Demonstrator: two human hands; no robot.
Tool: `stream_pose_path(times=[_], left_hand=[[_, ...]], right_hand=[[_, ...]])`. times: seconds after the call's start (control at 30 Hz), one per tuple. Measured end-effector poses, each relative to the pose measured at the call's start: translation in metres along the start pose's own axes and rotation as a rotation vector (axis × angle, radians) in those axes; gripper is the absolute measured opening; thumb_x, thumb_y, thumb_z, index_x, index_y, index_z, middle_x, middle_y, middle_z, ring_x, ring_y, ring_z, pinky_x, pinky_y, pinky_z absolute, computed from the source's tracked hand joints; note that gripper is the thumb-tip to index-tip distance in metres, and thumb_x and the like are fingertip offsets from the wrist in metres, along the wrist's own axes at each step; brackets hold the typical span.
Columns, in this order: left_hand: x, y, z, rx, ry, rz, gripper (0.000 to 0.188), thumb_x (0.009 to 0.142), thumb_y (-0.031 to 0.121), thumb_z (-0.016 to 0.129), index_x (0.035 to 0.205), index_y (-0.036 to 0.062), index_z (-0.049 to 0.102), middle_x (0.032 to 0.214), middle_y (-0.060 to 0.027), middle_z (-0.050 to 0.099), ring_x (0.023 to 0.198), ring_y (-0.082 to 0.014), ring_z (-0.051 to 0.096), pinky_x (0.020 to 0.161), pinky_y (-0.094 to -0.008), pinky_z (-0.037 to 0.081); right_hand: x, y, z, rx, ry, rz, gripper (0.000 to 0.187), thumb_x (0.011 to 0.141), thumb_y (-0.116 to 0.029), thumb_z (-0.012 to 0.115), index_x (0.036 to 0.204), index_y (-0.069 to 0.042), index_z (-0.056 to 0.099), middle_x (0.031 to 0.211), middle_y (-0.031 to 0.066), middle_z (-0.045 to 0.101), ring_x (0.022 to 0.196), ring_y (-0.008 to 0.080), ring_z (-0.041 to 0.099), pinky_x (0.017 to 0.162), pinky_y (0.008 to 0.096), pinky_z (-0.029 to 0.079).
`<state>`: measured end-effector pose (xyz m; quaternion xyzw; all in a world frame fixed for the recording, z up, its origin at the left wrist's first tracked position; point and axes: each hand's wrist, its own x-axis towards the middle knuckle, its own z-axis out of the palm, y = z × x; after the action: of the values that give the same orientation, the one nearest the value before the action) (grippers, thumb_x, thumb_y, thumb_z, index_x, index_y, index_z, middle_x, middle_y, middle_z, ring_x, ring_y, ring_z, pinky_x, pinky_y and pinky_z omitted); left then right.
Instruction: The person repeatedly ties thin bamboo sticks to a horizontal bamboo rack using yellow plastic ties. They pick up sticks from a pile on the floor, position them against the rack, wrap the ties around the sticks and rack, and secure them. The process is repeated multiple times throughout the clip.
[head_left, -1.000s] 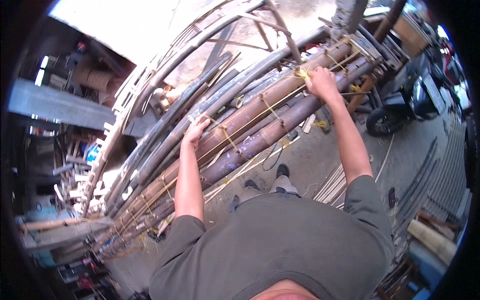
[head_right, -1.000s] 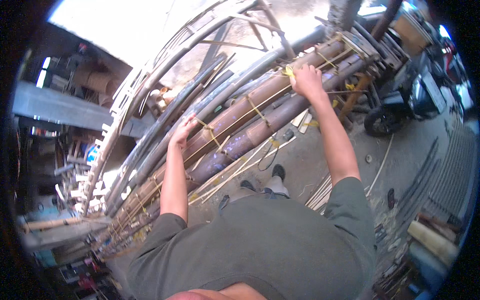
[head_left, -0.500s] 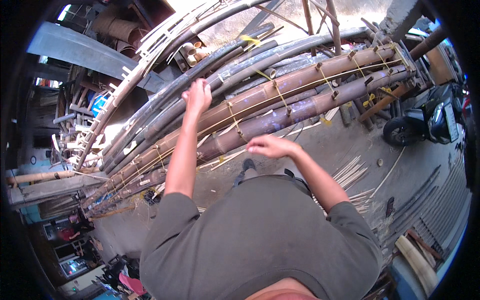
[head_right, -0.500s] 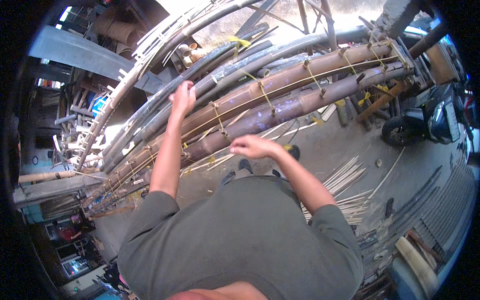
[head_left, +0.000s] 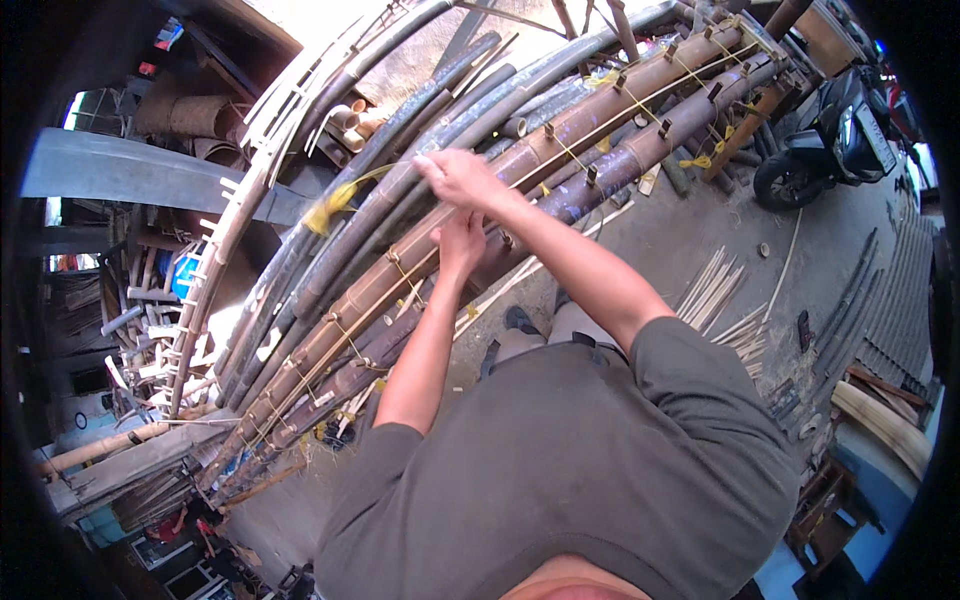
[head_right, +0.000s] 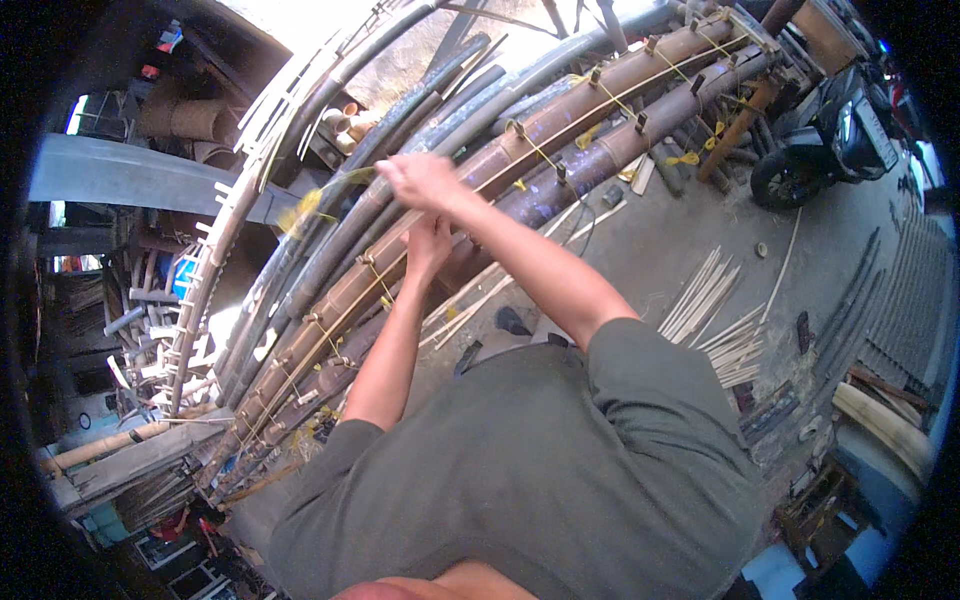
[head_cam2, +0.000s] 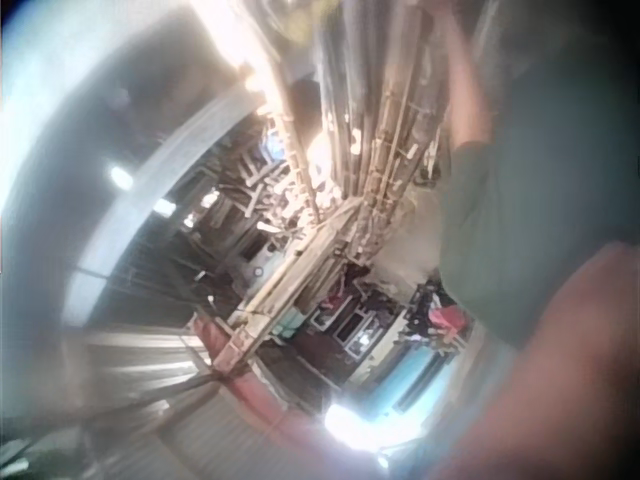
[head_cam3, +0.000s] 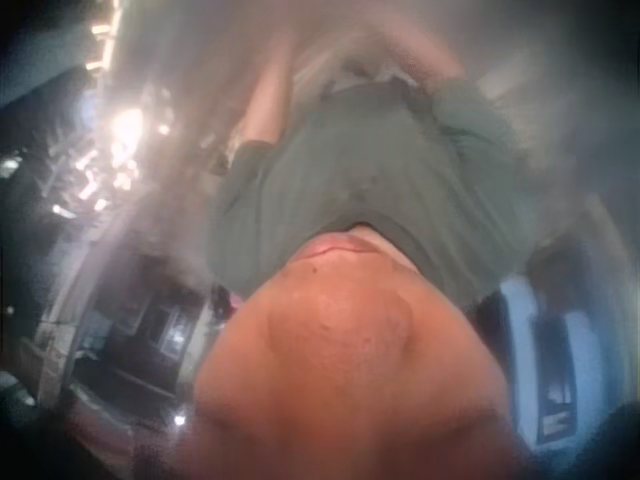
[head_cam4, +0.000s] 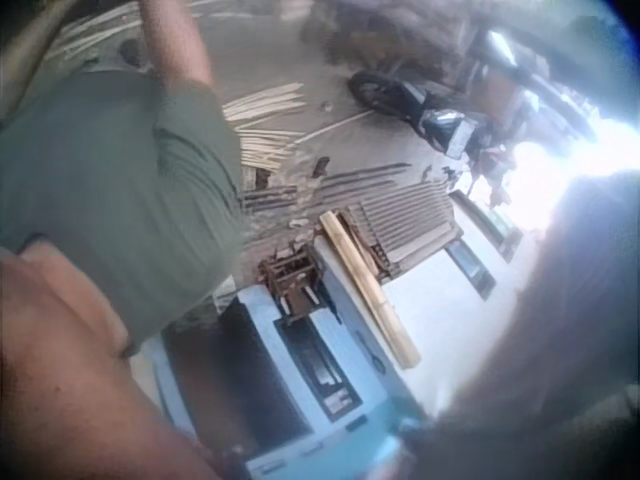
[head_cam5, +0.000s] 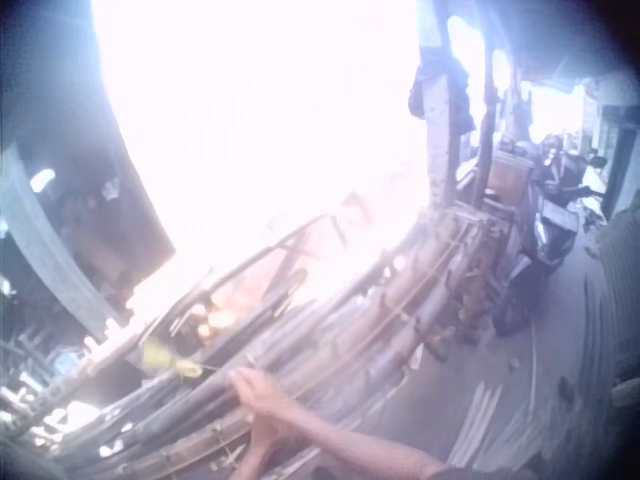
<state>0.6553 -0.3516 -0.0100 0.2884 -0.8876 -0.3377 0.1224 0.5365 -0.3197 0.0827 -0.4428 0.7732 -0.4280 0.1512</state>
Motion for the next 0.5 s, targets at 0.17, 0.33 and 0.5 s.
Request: stream_pose_path(times=[0.17, 0.33, 0.5], left_hand=[[-0.001, 0.006, -0.007, -0.037, 0.06, 0.047, 0.027, 0.097, 0.033, 0.049, 0.104, 0.015, 0.068, 0.092, -0.0112, 0.071, 0.093, -0.0318, 0.064, 0.088, -0.048, 0.031], [-0.004, 0.012, -0.01, 0.068, -0.009, -0.04, 0.034, 0.096, 0.034, 0.05, 0.102, 0.0053, 0.067, 0.091, -0.0157, 0.07, 0.086, -0.0265, 0.067, 0.081, -0.0419, 0.045], [0.028, 0.034, -0.022, -0.515, 0.063, -0.01, 0.021, 0.098, 0.015, 0.051, 0.099, 0.0014, 0.067, 0.076, -0.0006, 0.064, 0.071, -0.0092, 0.059, 0.066, -0.0262, 0.047]], right_hand=[[0.02, 0.044, -0.004, 0.438, -0.406, 0.091, 0.049, 0.094, -0.047, 0.05, 0.093, -0.002, 0.069, 0.075, 0.0128, 0.065, 0.071, 0.0236, 0.062, 0.071, 0.0357, 0.049], [-0.108, 0.017, -0.05, 0.389, -0.677, -0.259, 0.039, 0.095, -0.033, 0.05, 0.077, -0.001, 0.062, 0.072, 0.0151, 0.062, 0.069, 0.0269, 0.06, 0.067, 0.0417, 0.048], [-0.158, 0.044, 0.004, 0.198, -0.563, 0.024, 0.043, 0.092, -0.033, 0.05, 0.067, 0.0, 0.061, 0.07, 0.0237, 0.06, 0.068, 0.0431, 0.059, 0.066, 0.0515, 0.047]])
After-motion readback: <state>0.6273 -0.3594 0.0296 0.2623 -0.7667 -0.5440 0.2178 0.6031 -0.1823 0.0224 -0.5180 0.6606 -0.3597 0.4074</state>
